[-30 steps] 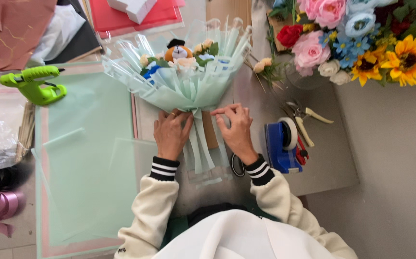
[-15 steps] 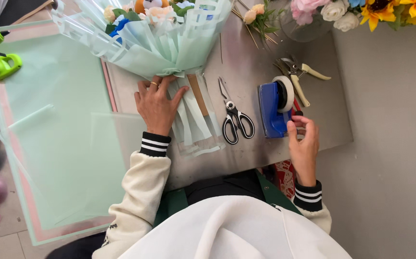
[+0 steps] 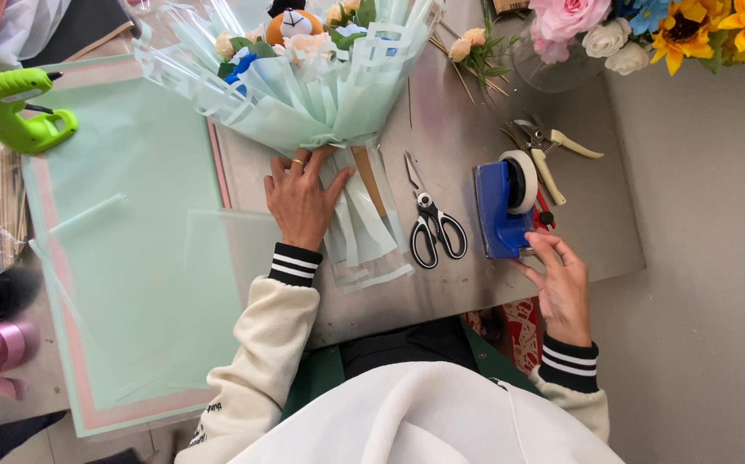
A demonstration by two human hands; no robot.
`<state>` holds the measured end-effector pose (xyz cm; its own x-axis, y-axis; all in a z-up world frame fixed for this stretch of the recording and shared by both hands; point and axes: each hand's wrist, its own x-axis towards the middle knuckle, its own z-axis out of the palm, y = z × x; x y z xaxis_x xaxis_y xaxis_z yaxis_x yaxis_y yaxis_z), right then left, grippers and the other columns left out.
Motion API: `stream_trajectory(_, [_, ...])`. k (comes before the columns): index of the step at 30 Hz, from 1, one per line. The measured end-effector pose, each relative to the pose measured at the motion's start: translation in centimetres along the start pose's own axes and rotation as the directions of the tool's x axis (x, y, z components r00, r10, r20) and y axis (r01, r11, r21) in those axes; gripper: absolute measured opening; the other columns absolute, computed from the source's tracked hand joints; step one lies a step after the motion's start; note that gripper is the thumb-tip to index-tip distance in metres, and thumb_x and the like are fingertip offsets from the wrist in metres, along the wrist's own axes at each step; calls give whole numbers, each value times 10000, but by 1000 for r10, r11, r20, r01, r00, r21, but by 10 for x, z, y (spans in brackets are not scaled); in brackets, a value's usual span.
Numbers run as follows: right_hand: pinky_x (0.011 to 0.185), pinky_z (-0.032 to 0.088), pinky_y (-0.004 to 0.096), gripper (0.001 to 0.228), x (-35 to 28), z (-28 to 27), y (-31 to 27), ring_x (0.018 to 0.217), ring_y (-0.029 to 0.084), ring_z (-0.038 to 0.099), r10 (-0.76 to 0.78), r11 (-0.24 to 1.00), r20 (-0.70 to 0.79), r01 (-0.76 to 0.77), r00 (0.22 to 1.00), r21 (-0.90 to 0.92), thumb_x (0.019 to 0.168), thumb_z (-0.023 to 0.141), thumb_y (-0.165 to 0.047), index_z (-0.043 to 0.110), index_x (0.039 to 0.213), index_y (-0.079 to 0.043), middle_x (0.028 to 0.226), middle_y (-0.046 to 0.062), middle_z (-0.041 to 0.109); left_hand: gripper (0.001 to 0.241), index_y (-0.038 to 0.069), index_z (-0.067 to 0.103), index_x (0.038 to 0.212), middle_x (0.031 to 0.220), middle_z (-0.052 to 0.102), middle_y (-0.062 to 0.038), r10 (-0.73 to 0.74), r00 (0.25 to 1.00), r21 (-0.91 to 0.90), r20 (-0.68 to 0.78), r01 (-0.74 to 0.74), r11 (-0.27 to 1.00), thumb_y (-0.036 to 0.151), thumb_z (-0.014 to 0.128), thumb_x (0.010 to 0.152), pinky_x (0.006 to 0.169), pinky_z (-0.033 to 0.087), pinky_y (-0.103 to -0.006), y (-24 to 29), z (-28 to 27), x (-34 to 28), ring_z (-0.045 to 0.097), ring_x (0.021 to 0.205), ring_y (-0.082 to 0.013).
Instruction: The person wraps a floral bouquet using tissue paper and adhesive tape.
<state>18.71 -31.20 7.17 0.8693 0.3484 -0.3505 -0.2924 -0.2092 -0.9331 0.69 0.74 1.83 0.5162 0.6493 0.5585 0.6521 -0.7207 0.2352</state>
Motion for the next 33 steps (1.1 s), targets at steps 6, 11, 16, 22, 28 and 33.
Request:
stream_trajectory(6, [1109, 456, 658, 168, -28, 3, 32, 1289, 320, 385, -202, 973, -74, 209, 977, 99, 989, 523, -48, 376, 908, -54, 1337, 174, 319, 367, 349, 697, 1125, 911, 586, 55, -13, 998, -63, 66, 17, 998, 646, 675, 910, 650, 458, -397, 1, -5, 0, 575, 842, -261])
stream_trajectory(11, [1028, 515, 617, 135, -23, -13, 49, 1304, 413, 470, -302, 920, -101, 262, 948, -293, 996, 581, 6, 481, 905, 6, 1290, 202, 365, 376, 373, 692, 1120, 898, 574, 78, 5, 999, -22, 44, -4, 1000, 673, 673, 894, 647, 461, -382, -3, 5, -3, 571, 842, -232])
stream_trajectory(16, [847, 625, 482, 112, -18, -63, 23, 1086, 352, 669, -32, 413, 138, 139, 990, -900, 1004, 683, -193, 773, 1019, -128, 1201, 193, 518, 385, 386, 681, 1130, 900, 560, 85, 6, 999, -14, 36, -6, 1000, 687, 660, 891, 645, 466, -376, -4, 5, -1, 569, 844, -228])
stream_trajectory(22, [774, 594, 342, 258, -27, 59, -79, 800, 161, 755, -239, 650, 503, 522, 830, -552, 945, 710, -239, 802, 1186, -240, 890, 35, 786, 379, 401, 676, 1114, 884, 551, 94, -4, 999, 0, 37, 4, 1000, 697, 655, 879, 639, 464, -375, -5, 6, -2, 566, 837, -219])
stream_trajectory(28, [881, 601, 492, 676, 57, 195, -41, 885, 340, 735, -343, 632, 792, 748, 505, -203, 1011, 651, -122, 283, 1578, -133, 970, 182, 741, 407, 363, 670, 1142, 912, 552, 75, 17, 999, -18, 52, -16, 1000, 681, 645, 890, 655, 477, -382, -2, 0, 1, 562, 855, -232])
stream_trajectory(33, [892, 546, 518, 502, 86, 234, -7, 982, 343, 709, -480, 401, 777, 890, 406, -218, 1005, 559, -38, 324, 1439, -128, 1005, 116, 680, 368, 396, 639, 1163, 938, 542, 102, 5, 999, -7, 42, -5, 1000, 642, 642, 888, 656, 469, -363, -2, 4, -2, 558, 869, -211])
